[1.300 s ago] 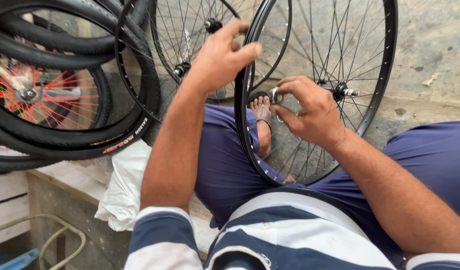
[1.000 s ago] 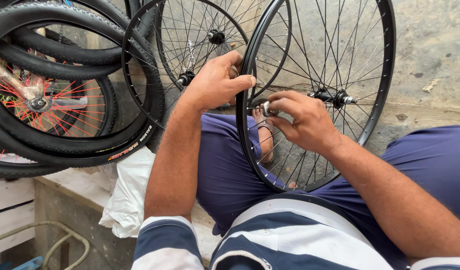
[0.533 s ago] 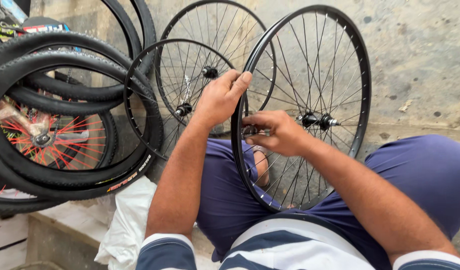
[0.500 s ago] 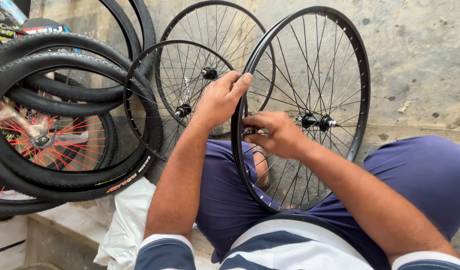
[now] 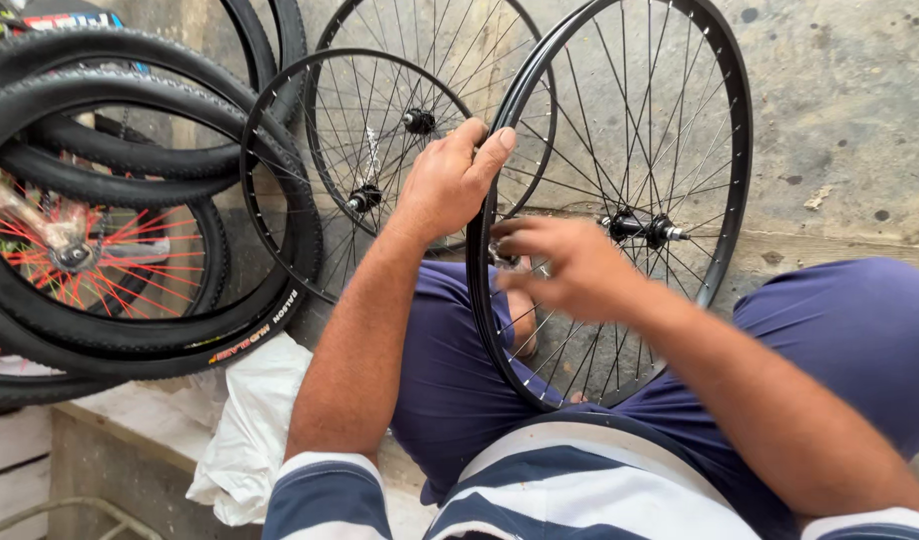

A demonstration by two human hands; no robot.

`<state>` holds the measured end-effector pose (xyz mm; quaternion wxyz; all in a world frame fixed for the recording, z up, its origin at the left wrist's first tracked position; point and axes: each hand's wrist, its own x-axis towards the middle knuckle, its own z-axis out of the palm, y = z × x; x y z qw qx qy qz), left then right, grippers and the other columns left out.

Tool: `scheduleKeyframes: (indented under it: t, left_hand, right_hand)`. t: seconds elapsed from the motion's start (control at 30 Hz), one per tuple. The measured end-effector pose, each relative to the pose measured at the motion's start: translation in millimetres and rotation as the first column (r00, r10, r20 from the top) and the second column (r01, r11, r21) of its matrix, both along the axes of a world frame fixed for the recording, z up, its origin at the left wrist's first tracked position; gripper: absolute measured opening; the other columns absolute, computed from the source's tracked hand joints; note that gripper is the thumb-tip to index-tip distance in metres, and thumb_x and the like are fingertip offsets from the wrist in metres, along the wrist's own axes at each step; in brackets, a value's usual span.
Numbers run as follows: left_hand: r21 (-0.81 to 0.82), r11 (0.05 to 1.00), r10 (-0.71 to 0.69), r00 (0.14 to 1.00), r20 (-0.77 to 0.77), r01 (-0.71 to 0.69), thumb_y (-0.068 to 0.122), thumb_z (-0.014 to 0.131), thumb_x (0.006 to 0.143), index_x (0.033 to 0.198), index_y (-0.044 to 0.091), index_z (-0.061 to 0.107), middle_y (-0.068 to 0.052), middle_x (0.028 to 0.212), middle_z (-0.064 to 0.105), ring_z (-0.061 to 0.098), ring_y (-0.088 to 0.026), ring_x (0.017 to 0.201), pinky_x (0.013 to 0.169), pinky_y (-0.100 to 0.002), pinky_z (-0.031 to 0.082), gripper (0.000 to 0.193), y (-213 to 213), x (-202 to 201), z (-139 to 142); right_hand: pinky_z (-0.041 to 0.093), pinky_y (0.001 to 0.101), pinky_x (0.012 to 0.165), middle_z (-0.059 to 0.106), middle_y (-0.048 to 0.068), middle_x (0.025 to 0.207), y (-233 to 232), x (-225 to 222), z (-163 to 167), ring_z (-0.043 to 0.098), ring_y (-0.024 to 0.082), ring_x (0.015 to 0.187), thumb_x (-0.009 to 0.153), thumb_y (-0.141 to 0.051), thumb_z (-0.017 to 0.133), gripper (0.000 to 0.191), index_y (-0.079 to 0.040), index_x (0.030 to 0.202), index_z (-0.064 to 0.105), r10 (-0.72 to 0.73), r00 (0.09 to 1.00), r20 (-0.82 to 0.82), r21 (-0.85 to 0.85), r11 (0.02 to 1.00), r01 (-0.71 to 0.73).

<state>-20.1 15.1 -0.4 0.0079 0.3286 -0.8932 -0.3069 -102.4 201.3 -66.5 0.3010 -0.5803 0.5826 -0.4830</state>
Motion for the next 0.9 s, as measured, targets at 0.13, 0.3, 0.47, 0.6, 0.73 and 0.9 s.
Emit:
scheduleKeyframes:
  t: [0.13, 0.3, 0.47, 0.6, 0.73, 0.9]
  left_hand:
    - [0.080, 0.996, -0.037, 0.997, -0.063, 0.042, 0.055, 0.050, 0.101, 0.097, 0.005, 0.059, -0.018, 0.076, 0.066, 0.067, -0.038, 0.080, 0.071, -0.049, 0.049, 0.051, 2.7, -1.0, 0.4]
    - [0.038, 0.994, -0.098, 0.980, -0.174, 0.106, 0.054, 0.053, 0.104, 0.090, 0.002, 0.056, -0.016, 0.075, 0.064, 0.063, -0.034, 0.075, 0.068, -0.047, 0.048, 0.054, 4.4, 1.2, -0.7]
    - [0.137, 0.990, 0.012, 0.974, -0.225, 0.020, 0.052, 0.057, 0.103, 0.102, 0.004, 0.066, -0.006, 0.073, 0.065, 0.063, -0.020, 0.071, 0.064, -0.039, 0.050, 0.049, -4.9, -8.3, -1.1]
    - [0.005, 1.000, -0.022, 0.974, -0.224, 0.024, 0.046, 0.069, 0.095, 0.118, 0.004, 0.068, 0.001, 0.064, 0.061, 0.059, -0.012, 0.059, 0.058, -0.033, 0.047, 0.048, -13.4, -26.1, -5.8]
    - [0.066, 0.997, -0.023, 0.972, -0.232, 0.040, 0.036, 0.077, 0.090, 0.123, 0.003, 0.066, 0.001, 0.064, 0.056, 0.053, -0.009, 0.059, 0.054, -0.031, 0.043, 0.048, -15.5, -15.6, -5.7]
    - [0.117, 0.987, -0.093, 0.984, -0.154, 0.112, 0.029, 0.078, 0.087, 0.131, 0.002, 0.060, 0.000, 0.066, 0.054, 0.051, -0.010, 0.059, 0.053, -0.030, 0.042, 0.055, -17.1, 12.4, -0.4]
  right_hand:
    - [0.061, 0.0336, 0.091, 0.080, 0.014, 0.118, -11.1, -32.3, -5.9, 0.078, 0.020, 0.103, 0.090, -0.027, 0.078, 0.041, -0.001, 0.121, 0.073, 0.171, 0.926, 0.336, 0.099, 0.971, -0.216]
    - [0.055, 0.0350, 0.093, 0.076, 0.010, 0.113, -22.9, -24.7, 9.8, 0.071, 0.020, 0.105, 0.089, -0.027, 0.075, 0.048, -0.003, 0.129, 0.063, 0.291, 0.814, 0.502, 0.223, 0.866, -0.447]
    - [0.053, 0.0442, 0.077, 0.068, 0.011, 0.092, -0.7, 21.7, 10.5, 0.069, 0.032, 0.083, 0.082, -0.025, 0.082, 0.036, -0.004, 0.108, 0.068, -0.259, 0.875, -0.409, -0.267, 0.951, 0.156]
    - [0.055, 0.0407, 0.072, 0.068, 0.014, 0.101, 7.9, 28.2, 7.1, 0.068, 0.031, 0.082, 0.084, -0.019, 0.080, 0.038, 0.001, 0.114, 0.067, -0.302, 0.847, -0.437, -0.334, 0.929, 0.159]
    - [0.057, 0.0378, 0.070, 0.068, 0.015, 0.102, 20.9, 21.5, 16.6, 0.070, 0.030, 0.083, 0.089, -0.015, 0.079, 0.033, -0.002, 0.118, 0.067, -0.284, 0.859, -0.427, -0.181, 0.957, 0.227]
    - [0.058, 0.0403, 0.087, 0.070, 0.014, 0.117, 34.3, 4.7, 18.2, 0.072, 0.034, 0.104, 0.088, -0.015, 0.080, 0.039, -0.002, 0.120, 0.063, -0.258, 0.940, -0.225, -0.243, 0.949, 0.202]
